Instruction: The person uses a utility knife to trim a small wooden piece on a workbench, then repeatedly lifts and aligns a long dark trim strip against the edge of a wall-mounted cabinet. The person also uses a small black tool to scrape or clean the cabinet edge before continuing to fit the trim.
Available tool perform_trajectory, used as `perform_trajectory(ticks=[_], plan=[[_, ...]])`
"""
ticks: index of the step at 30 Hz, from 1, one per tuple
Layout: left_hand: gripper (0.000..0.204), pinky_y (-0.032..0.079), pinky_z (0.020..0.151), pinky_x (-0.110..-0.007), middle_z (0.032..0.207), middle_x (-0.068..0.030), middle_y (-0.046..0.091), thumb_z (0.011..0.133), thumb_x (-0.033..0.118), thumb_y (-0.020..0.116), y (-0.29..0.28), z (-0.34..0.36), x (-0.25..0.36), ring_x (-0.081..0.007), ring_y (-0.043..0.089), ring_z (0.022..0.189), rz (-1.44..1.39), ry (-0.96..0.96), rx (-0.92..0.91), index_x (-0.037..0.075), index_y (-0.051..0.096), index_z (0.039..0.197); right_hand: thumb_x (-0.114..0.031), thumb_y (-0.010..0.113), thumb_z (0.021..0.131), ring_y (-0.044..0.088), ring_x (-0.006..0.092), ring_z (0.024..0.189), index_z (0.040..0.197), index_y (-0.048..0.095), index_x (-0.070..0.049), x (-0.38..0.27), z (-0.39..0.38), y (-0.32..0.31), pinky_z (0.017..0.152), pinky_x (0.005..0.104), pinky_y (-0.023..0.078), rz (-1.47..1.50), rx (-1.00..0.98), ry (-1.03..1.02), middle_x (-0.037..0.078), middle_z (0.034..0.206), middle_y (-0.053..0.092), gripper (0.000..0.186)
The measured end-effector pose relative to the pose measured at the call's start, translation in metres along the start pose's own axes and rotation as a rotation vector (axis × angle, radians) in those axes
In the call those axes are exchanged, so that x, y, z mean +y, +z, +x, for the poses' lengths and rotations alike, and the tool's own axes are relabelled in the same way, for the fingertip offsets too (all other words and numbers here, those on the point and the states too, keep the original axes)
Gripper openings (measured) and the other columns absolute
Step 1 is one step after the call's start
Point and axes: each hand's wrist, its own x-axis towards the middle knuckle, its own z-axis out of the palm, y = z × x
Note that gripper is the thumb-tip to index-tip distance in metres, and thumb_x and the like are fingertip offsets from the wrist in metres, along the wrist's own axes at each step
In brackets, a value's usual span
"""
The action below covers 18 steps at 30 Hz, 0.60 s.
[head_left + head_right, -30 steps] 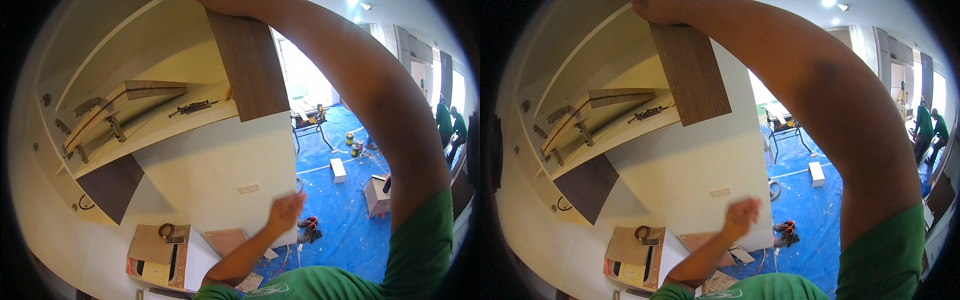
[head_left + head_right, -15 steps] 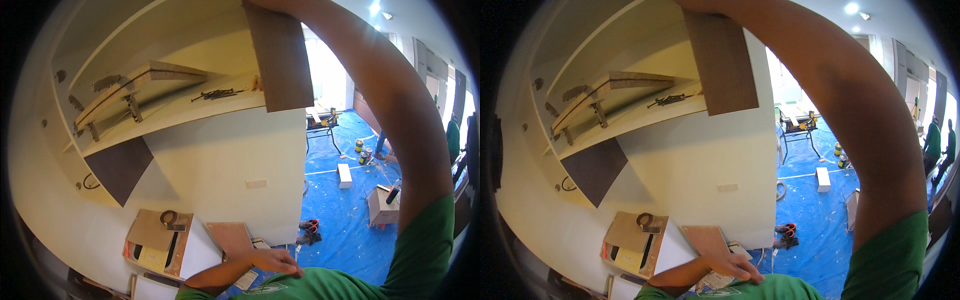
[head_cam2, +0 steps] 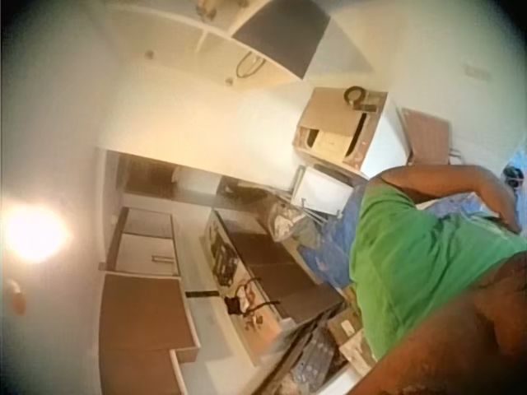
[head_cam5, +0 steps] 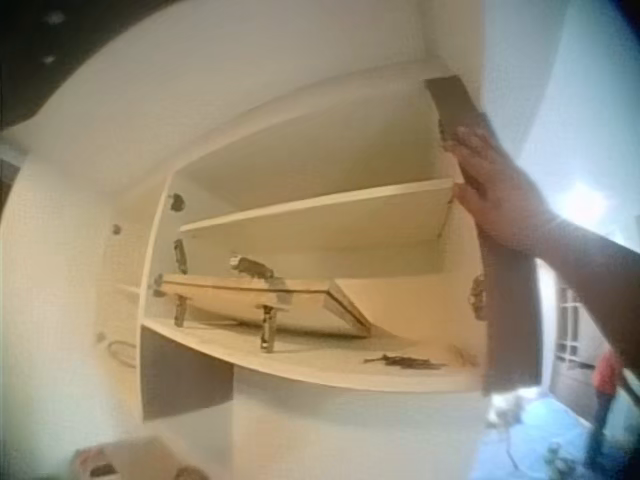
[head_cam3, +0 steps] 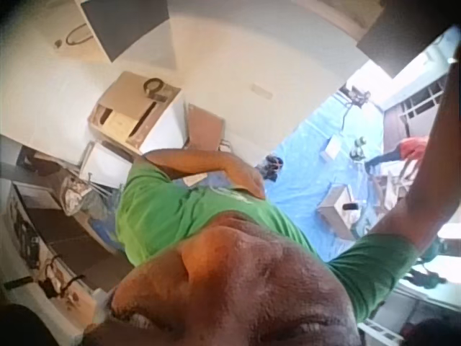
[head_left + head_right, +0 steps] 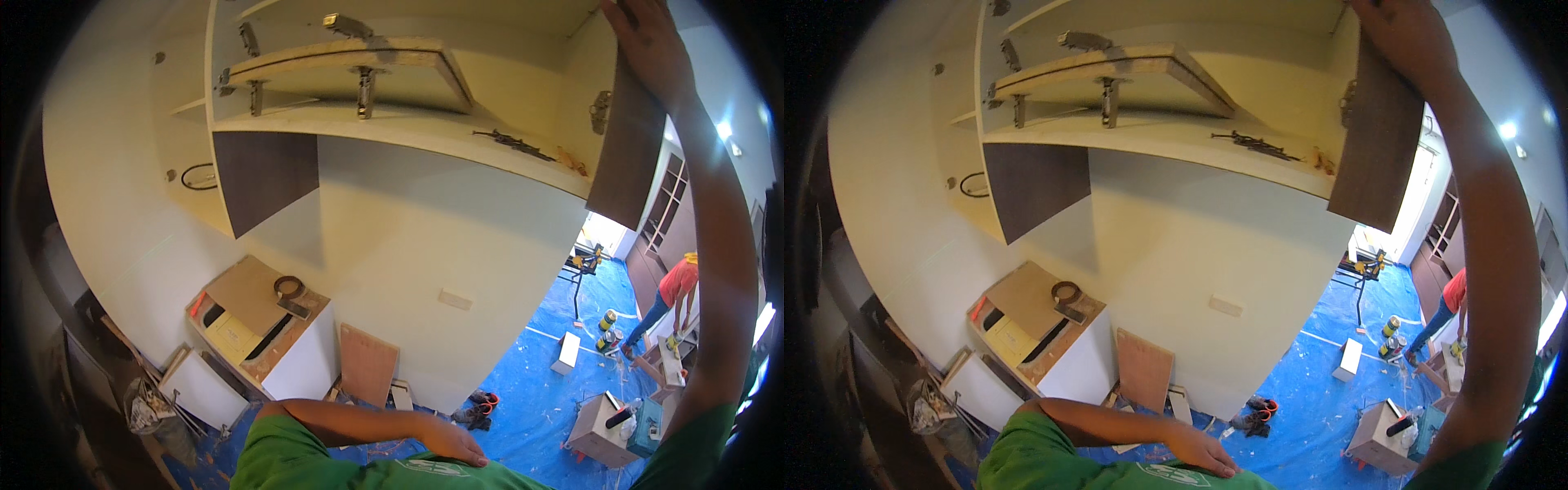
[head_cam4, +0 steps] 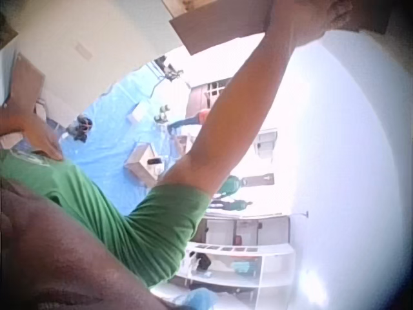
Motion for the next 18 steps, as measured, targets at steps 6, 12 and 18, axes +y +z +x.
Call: perform_trajectory(ticks=[6, 12, 18], plan=[[0.031, 0.051, 0.07, -0.031, 0.092, -0.0095, 0.07, 0.105, 0.026, 0.057, -0.041, -0.085, 0.095, -0.0155, 0.066, 0.09, -0.162, 0.769, 0.279, -0.001, 0.072, 0.101, -0.026, 0.06, 0.1, 0.019, 0.0317, 0.156, 0.157, 0.039, -0.013, 0.007, -0.003, -0.002, 0.128, 0.0455, 0.021, 0.003, 0.022, -0.02, 0.014, 0.167, 0.028, 0.063], [0.022, 0.053, 0.078, -0.037, 0.11, -0.0161, 0.066, 0.104, 0.013, 0.058, -0.011, -0.159, 0.201, -0.0259, 0.065, 0.101, 0.384, 1.025, 0.602, -0.003, 0.069, 0.094, -0.028, 0.06, 0.1, 0.018, 0.0311, 0.157, 0.157, 0.039, -0.013, -0.017, 0.0, 0.021, 0.128, 0.0452, 0.02, 0.114, 0.028, 0.013, 0.013, 0.168, 0.027, 0.063], [0.051, 0.056, 0.093, -0.055, 0.128, -0.0325, 0.063, 0.098, 0.037, 0.067, -0.006, -0.09, 0.22, -0.054, 0.063, 0.113, 0.455, 1.775, 0.584, -0.01, 0.068, 0.118, -0.032, 0.056, 0.102, 0.018, 0.0293, 0.157, 0.157, 0.038, -0.012, -0.012, -0.003, -0.002, 0.129, 0.0442, 0.019, 0.045, -0.029, 0.044, 0.011, 0.169, 0.024, 0.061]])
